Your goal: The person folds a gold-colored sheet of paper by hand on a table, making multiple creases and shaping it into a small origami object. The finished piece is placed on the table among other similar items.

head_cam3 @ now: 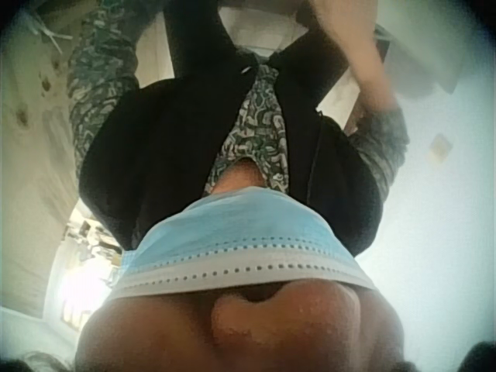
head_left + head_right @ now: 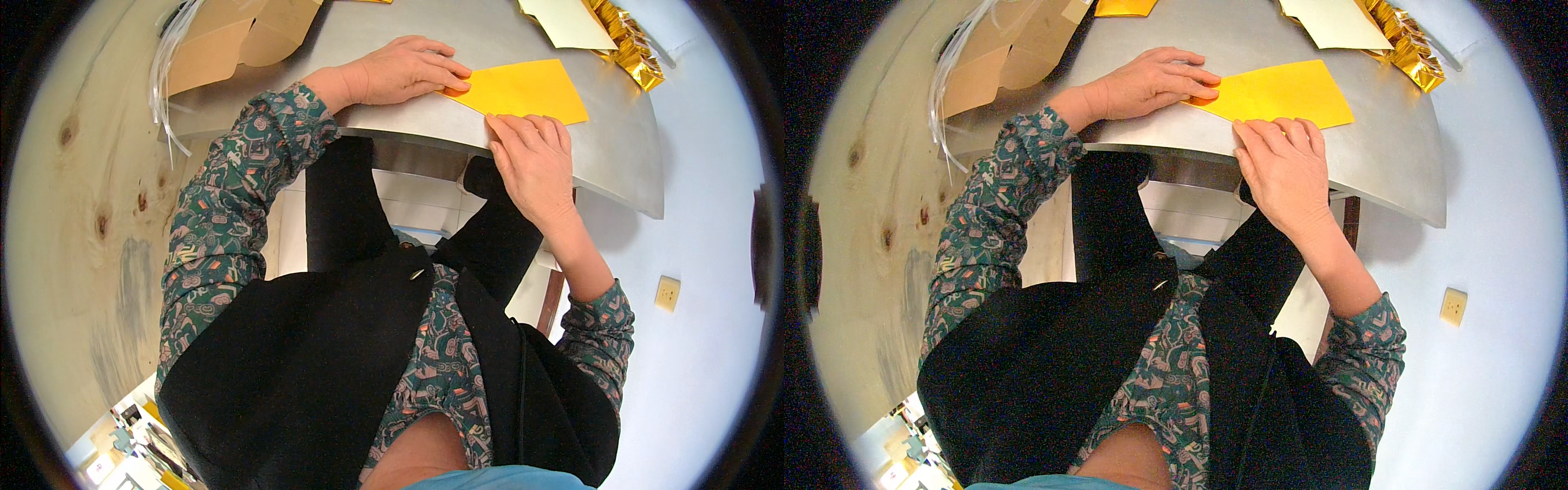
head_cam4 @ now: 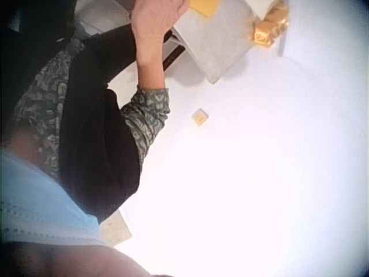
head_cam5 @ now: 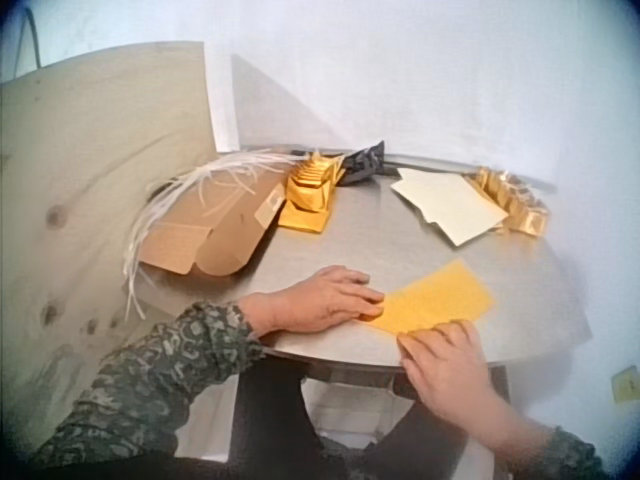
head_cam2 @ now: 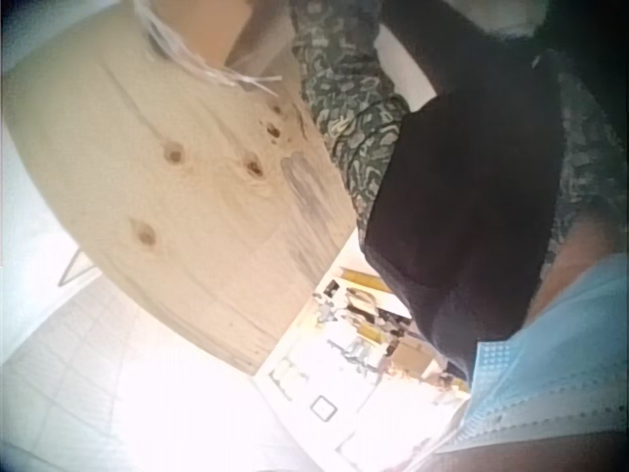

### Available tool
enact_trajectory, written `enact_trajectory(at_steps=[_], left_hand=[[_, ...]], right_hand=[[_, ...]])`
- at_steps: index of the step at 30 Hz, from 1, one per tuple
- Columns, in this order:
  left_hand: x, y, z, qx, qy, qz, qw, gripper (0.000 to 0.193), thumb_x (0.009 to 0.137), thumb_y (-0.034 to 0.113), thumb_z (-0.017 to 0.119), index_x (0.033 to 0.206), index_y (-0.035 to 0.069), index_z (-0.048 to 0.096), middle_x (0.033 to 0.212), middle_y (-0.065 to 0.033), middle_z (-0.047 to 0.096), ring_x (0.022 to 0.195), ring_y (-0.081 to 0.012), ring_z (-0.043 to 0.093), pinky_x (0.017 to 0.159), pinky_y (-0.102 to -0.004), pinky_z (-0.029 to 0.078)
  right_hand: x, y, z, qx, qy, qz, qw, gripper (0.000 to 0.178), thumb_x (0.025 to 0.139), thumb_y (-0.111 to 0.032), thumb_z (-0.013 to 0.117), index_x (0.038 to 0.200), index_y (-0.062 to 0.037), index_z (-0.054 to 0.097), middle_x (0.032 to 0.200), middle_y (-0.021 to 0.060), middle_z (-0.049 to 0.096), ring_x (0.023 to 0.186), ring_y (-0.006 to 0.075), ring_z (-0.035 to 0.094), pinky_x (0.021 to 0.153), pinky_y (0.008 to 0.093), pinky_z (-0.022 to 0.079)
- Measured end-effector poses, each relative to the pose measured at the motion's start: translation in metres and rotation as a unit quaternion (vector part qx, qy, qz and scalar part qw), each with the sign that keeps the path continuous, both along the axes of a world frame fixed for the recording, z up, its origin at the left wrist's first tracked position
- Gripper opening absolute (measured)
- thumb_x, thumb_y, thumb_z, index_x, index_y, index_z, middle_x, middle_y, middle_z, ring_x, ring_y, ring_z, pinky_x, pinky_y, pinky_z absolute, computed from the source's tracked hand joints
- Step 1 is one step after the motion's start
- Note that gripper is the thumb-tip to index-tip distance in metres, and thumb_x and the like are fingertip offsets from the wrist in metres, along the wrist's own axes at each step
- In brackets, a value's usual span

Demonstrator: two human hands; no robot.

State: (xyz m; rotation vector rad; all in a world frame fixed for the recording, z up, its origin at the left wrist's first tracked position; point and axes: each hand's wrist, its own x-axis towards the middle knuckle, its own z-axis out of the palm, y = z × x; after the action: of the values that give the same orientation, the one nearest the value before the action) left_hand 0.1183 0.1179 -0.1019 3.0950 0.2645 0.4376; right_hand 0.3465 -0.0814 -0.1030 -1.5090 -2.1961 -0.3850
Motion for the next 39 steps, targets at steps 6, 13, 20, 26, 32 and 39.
enact_trajectory(at_steps=[6, 13, 20, 26, 32, 39], left_hand=[[-0.001, 0.001, -0.001, -0.023, -0.002, 0.010, 1.000, 0.031, 0.107, 0.028, 0.049, 0.131, 0.026, 0.069, 0.143, 0.0036, 0.060, 0.141, -0.0246, 0.045, 0.121, -0.0450, 0.028], [0.003, -0.012, 0.008, 0.071, 0.070, 0.051, 0.994, 0.040, 0.102, 0.025, 0.055, 0.141, 0.033, 0.060, 0.145, 0.0015, 0.058, 0.140, -0.0267, 0.045, 0.122, -0.0542, 0.024], [0.018, -0.032, 0.004, 0.160, 0.107, 0.030, 0.981, 0.057, 0.100, 0.014, 0.045, 0.139, 0.054, 0.054, 0.146, -0.0025, 0.054, 0.142, -0.0260, 0.042, 0.125, -0.0601, 0.013], [0.011, -0.031, 0.004, 0.147, 0.113, 0.026, 0.982, 0.060, 0.099, 0.012, 0.046, 0.140, 0.056, 0.052, 0.143, -0.0036, 0.054, 0.143, -0.0249, 0.041, 0.125, -0.0614, 0.011], [0.016, -0.033, 0.006, 0.147, 0.122, 0.027, 0.981, 0.061, 0.100, 0.011, 0.046, 0.140, 0.055, 0.052, 0.140, -0.0040, 0.054, 0.142, -0.0250, 0.042, 0.126, -0.0605, 0.012], [0.007, -0.024, 0.001, 0.153, 0.095, 0.015, 0.983, 0.056, 0.101, 0.010, 0.047, 0.141, 0.049, 0.054, 0.152, -0.0041, 0.049, 0.143, -0.0296, 0.042, 0.126, -0.0576, 0.012]], right_hand=[[0.010, -0.015, 0.000, 0.019, -0.028, -0.025, 0.999, 0.030, 0.095, -0.024, 0.064, 0.123, -0.0173, 0.070, 0.120, -0.0011, 0.069, 0.110, 0.0216, 0.057, 0.110, 0.0446, 0.033], [0.006, -0.018, -0.007, 0.010, 0.075, -0.050, 0.996, 0.028, 0.097, -0.025, 0.063, 0.122, -0.0163, 0.070, 0.112, 0.0006, 0.074, 0.108, 0.0215, 0.057, 0.107, 0.0416, 0.034], [0.015, -0.018, -0.029, 0.003, 0.106, -0.082, 0.991, 0.026, 0.100, -0.024, 0.058, 0.122, -0.0152, 0.070, 0.113, 0.0062, 0.073, 0.108, 0.0250, 0.058, 0.104, 0.0420, 0.036], [0.016, -0.016, -0.038, -0.019, 0.192, -0.069, 0.979, 0.026, 0.101, -0.015, 0.058, 0.124, -0.0097, 0.068, 0.110, 0.0117, 0.070, 0.106, 0.0290, 0.060, 0.097, 0.0402, 0.045], [0.014, -0.025, -0.035, -0.017, 0.204, -0.063, 0.977, 0.027, 0.099, -0.008, 0.059, 0.125, -0.0066, 0.066, 0.109, 0.0145, 0.069, 0.106, 0.0307, 0.062, 0.093, 0.0377, 0.051], [0.019, -0.025, -0.030, -0.027, 0.161, -0.072, 0.984, 0.026, 0.099, -0.012, 0.058, 0.124, -0.0081, 0.063, 0.106, 0.0146, 0.072, 0.110, 0.0314, 0.062, 0.091, 0.0408, 0.052]])
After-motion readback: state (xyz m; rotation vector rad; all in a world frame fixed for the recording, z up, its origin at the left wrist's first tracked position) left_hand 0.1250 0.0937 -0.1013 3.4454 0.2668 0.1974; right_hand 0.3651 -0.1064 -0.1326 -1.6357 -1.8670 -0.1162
